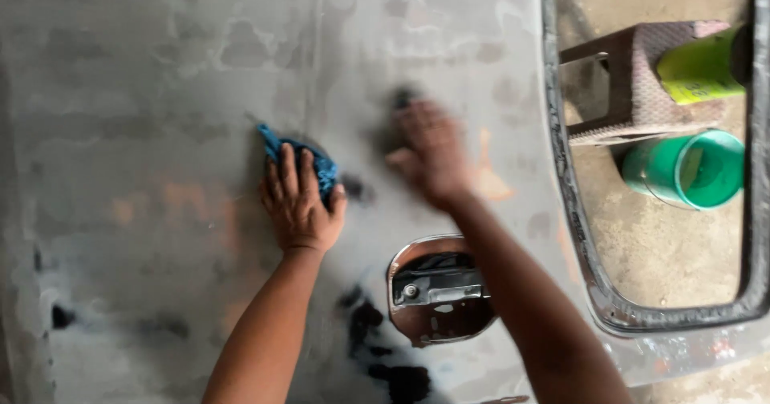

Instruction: The person sands a large, silver metallic car part, likely a door, using a sanding block and a blue cloth. They work around the fuel filler door and the window frame, alternating between sanding and wiping the surface.

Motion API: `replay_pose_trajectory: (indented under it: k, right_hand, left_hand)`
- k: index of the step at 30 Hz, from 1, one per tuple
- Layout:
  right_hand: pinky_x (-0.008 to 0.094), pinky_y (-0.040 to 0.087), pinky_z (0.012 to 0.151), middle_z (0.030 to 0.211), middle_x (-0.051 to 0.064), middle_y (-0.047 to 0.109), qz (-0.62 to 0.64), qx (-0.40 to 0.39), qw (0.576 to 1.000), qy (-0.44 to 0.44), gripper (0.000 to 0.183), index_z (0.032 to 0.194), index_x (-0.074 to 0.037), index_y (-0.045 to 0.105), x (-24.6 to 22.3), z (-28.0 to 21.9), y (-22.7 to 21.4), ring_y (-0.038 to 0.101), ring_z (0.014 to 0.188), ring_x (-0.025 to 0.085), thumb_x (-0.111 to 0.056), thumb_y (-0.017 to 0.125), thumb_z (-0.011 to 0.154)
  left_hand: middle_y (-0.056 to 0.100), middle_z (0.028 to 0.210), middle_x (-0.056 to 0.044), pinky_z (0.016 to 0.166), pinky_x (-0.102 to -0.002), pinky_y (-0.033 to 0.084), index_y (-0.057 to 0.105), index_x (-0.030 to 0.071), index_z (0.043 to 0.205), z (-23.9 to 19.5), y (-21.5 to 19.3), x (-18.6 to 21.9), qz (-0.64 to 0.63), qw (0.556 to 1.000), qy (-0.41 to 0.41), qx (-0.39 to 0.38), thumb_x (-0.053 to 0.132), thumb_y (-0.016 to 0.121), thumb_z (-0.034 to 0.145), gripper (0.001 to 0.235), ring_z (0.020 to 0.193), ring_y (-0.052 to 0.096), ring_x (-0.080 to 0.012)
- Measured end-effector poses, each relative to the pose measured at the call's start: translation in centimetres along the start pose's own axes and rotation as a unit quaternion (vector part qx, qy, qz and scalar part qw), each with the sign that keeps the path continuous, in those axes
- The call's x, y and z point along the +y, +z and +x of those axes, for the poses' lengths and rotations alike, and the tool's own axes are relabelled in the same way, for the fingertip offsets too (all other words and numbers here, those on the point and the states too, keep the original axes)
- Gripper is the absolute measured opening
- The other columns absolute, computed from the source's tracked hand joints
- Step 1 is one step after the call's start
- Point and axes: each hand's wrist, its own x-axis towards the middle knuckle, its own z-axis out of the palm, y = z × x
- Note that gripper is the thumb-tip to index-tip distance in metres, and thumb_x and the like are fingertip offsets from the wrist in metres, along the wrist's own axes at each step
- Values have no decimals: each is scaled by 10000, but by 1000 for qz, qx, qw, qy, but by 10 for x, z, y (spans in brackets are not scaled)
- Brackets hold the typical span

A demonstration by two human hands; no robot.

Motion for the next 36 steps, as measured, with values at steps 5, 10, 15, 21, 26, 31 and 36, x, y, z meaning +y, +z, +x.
replay_pose_trajectory:
  k: [5, 10, 15, 21, 26, 31, 36]
  right_hand:
    - [605, 68, 1222, 1672, 264, 197, -59, 147, 940, 303, 763, 1626, -41, 262, 96, 15, -19, 171, 1531, 416, -520, 517, 1088]
    - [546, 156, 1303, 1714, 188, 279, 20, 169, 981, 90, 728, 1629, -87, 339, -26, 69, 11, 230, 1596, 364, -477, 597, 1070]
    - [516, 67, 1269, 1706, 90, 187, 39, -116, 989, -78, 746, 1585, -159, 350, -131, 51, 5, 142, 1580, 306, -609, 502, 1010]
    - [595, 69, 1255, 1722, 153, 231, -45, 81, 974, 205, 766, 1652, -111, 262, 44, -14, -11, 174, 1600, 343, -509, 552, 1065]
    - [541, 103, 1280, 1714, 198, 207, -43, 133, 957, 253, 793, 1642, -62, 269, 56, -21, -4, 174, 1583, 383, -517, 564, 1063]
    - [521, 140, 1233, 1670, 176, 260, -91, -104, 975, -172, 791, 1606, -182, 347, -44, -46, 1, 213, 1528, 354, -533, 626, 954]
    - [535, 158, 1281, 1692, 195, 287, -44, 130, 975, 174, 751, 1610, -88, 359, 51, -52, -10, 248, 1571, 374, -463, 607, 1008]
  left_hand:
    - [289, 1683, -177, 1210, -652, 215, 469, 94, 1555, 2, -1, 3, -10, 1000, -10, -14, 494, 624, 917, 769, 1504, 307, -465]
    - [294, 1670, -181, 1195, -659, 213, 467, 98, 1548, 1, -3, 1, -4, 999, -14, -29, 510, 636, 878, 804, 1489, 299, -465]
    - [273, 1653, -221, 1188, -654, 191, 415, 48, 1589, 5, -2, -1, -9, 999, 14, -28, 508, 643, 835, 912, 1493, 256, -484]
    - [281, 1682, -182, 1222, -651, 184, 466, 95, 1558, 3, -2, 2, -16, 999, -12, -27, 511, 616, 904, 789, 1531, 258, -456]
    - [283, 1684, -183, 1216, -656, 188, 470, 89, 1560, 0, 4, 1, -13, 1000, 4, -14, 517, 602, 942, 763, 1522, 267, -460]
    - [284, 1687, -184, 1211, -651, 193, 472, 83, 1564, -1, 3, 0, -2, 1000, 10, -19, 509, 592, 954, 753, 1522, 274, -460]
    - [289, 1678, -196, 1200, -651, 192, 473, 77, 1562, 0, 1, -3, 1, 1000, 2, -21, 503, 594, 955, 752, 1508, 271, -467]
